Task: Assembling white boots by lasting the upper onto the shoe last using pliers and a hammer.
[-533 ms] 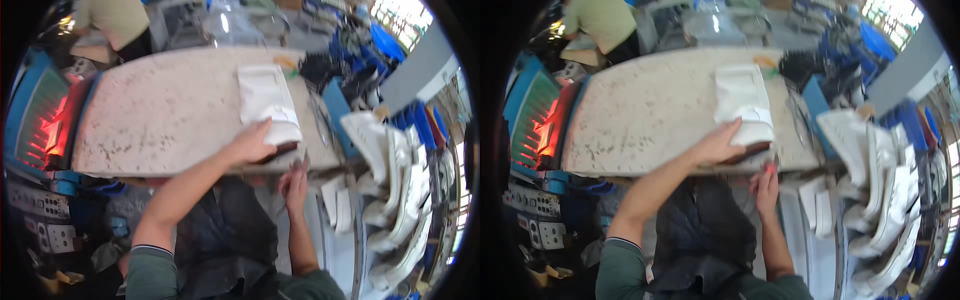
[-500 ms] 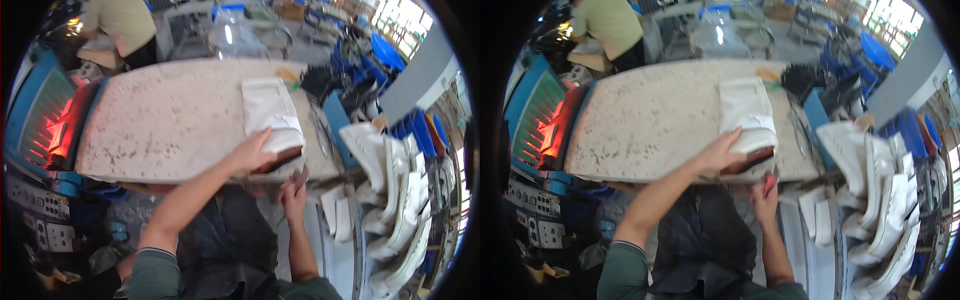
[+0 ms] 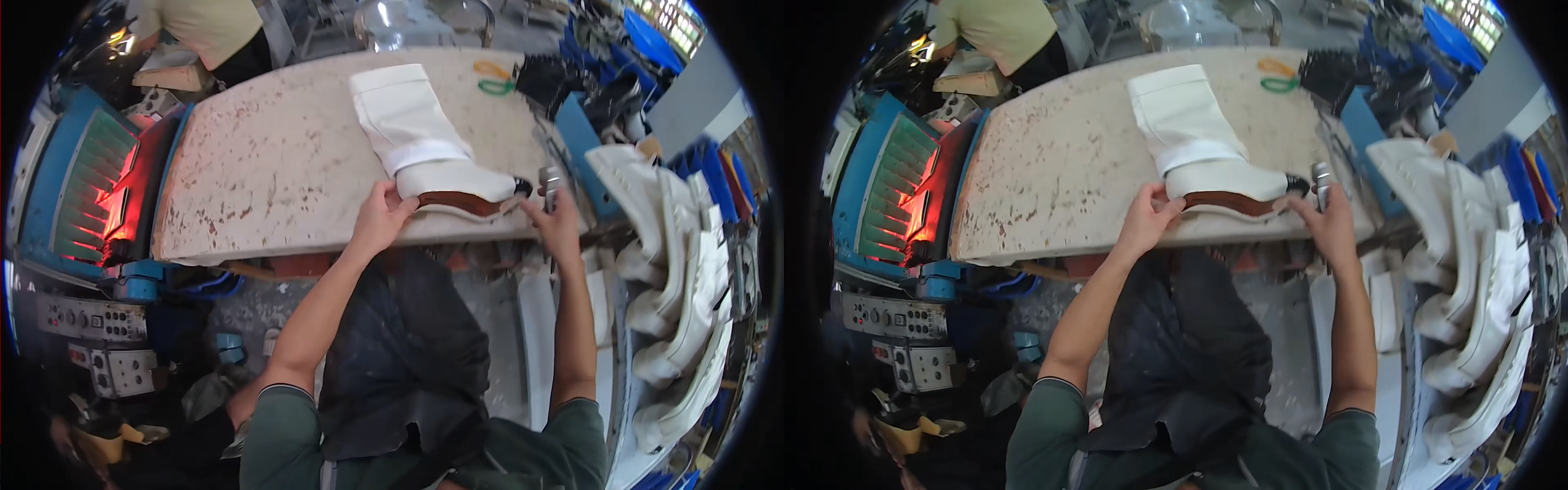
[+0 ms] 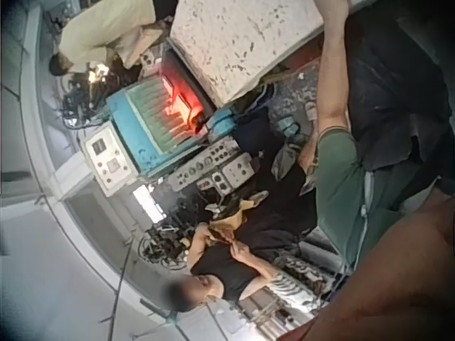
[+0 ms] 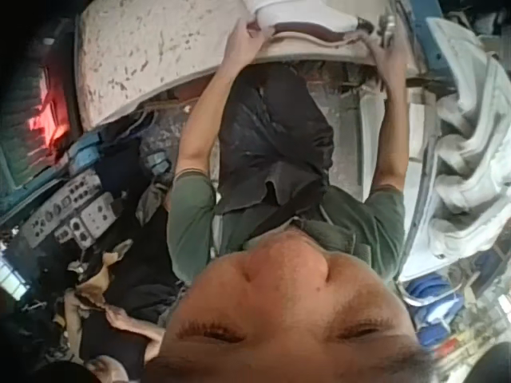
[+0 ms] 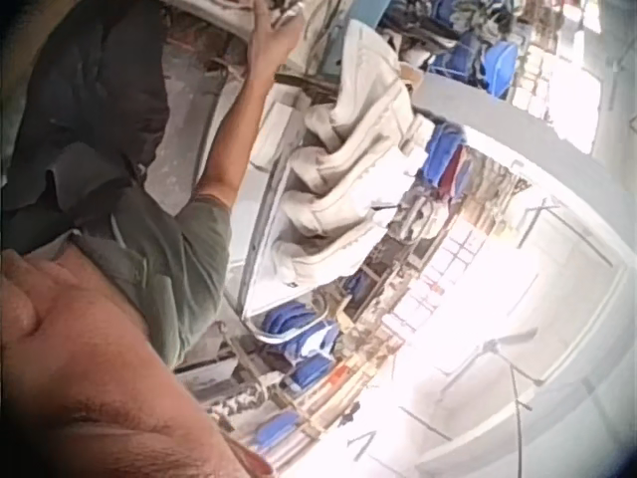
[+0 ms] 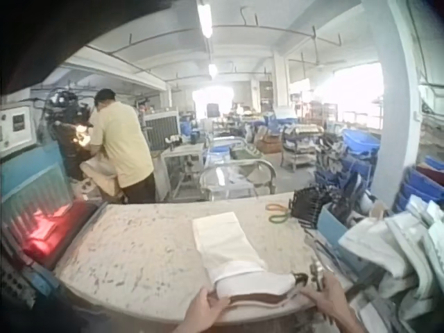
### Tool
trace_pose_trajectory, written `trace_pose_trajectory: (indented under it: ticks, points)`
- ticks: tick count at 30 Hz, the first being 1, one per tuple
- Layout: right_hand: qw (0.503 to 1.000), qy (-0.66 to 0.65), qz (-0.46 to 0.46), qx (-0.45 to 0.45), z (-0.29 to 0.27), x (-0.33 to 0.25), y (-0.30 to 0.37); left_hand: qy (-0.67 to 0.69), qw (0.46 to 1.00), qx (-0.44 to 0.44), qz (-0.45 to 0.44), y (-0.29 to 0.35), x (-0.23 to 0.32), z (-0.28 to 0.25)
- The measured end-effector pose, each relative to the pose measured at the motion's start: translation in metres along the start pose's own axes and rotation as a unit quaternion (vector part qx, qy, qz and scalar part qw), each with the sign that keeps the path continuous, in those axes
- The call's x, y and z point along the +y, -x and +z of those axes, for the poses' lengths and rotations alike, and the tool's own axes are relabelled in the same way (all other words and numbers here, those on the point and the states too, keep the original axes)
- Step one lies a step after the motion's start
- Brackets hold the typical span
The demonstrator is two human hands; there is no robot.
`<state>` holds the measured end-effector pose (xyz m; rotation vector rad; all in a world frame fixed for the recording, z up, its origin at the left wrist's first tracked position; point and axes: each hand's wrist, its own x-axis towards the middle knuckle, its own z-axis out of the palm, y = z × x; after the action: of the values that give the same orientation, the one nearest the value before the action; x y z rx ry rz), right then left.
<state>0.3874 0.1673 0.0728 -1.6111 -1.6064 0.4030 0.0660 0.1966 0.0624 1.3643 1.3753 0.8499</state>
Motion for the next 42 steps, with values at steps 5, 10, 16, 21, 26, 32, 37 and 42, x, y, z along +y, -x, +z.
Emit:
trace_pose_trajectory:
  ticks: [5, 10, 16, 21, 26, 32, 37, 42]
  points:
    - [0.892, -0.347, 0.220, -0.187, 0.012, -0.049, 0.065, -0.350, 0.805, 0.085, 0.473, -0.019, 0.002, -0.003]
    - [0.837, -0.412, 0.228, -0.278, 0.066, -0.066, 0.100, -0.329, 0.795, -0.015, 0.510, -0.017, -0.007, 0.001]
    - [0.919, -0.206, 0.160, -0.295, 0.085, -0.071, 0.079, -0.288, 0.819, -0.051, 0.494, -0.021, -0.009, -0.007]
    - [0.925, -0.178, 0.153, -0.300, 0.083, -0.077, 0.067, -0.292, 0.816, -0.017, 0.499, -0.031, -0.018, -0.003]
    - [0.886, -0.228, 0.223, -0.337, 0.065, -0.092, 0.067, -0.264, 0.843, -0.012, 0.469, -0.035, -0.023, 0.000]
    - [0.977, 0.129, 0.009, -0.172, 0.118, -0.058, 0.089, -0.250, 0.859, -0.063, 0.443, -0.033, -0.015, 0.000]
    - [0.957, -0.104, 0.129, -0.239, 0.101, -0.050, 0.080, -0.291, 0.852, -0.016, 0.434, -0.028, -0.020, 0.003]
    - [0.986, 0.052, 0.014, -0.157, 0.080, -0.038, 0.079, -0.328, 0.838, -0.027, 0.435, -0.026, -0.009, 0.007]
